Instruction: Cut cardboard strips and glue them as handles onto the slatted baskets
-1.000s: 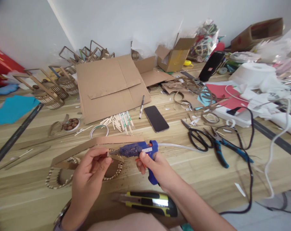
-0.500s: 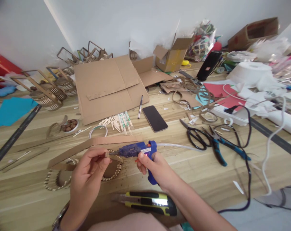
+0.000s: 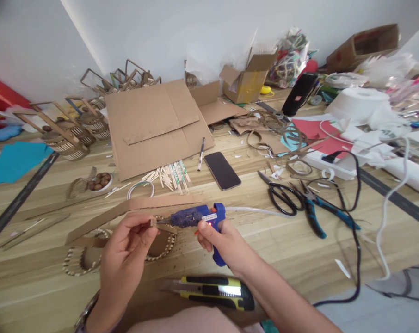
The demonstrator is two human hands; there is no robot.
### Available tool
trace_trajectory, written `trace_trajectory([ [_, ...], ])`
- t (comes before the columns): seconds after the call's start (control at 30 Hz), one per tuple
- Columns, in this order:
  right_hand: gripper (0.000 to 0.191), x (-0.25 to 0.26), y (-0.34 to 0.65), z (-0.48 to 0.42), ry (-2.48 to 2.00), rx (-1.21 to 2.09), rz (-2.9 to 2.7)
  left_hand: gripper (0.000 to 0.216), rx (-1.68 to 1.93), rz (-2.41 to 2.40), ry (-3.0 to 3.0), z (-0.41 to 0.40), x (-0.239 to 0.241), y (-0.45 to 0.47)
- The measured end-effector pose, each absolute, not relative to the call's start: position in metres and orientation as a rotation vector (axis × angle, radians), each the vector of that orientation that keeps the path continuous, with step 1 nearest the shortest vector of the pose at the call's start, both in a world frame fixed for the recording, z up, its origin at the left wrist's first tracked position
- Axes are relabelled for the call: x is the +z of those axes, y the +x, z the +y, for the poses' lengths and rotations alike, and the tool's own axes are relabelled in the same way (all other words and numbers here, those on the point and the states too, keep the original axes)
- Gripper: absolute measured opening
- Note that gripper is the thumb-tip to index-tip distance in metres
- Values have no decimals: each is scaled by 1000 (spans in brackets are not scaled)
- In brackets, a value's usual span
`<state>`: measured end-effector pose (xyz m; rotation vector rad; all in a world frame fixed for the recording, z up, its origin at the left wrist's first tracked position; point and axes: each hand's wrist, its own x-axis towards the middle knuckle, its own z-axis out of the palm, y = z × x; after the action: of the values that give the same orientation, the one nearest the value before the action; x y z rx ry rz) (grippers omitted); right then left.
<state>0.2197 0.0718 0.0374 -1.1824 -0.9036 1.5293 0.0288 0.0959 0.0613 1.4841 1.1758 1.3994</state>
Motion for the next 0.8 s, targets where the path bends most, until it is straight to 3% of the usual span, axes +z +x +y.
trace_trajectory([
  [0.8, 55, 40, 223, 65, -1131, 1524, -882, 10, 1370, 1235, 1533, 97, 64, 29],
])
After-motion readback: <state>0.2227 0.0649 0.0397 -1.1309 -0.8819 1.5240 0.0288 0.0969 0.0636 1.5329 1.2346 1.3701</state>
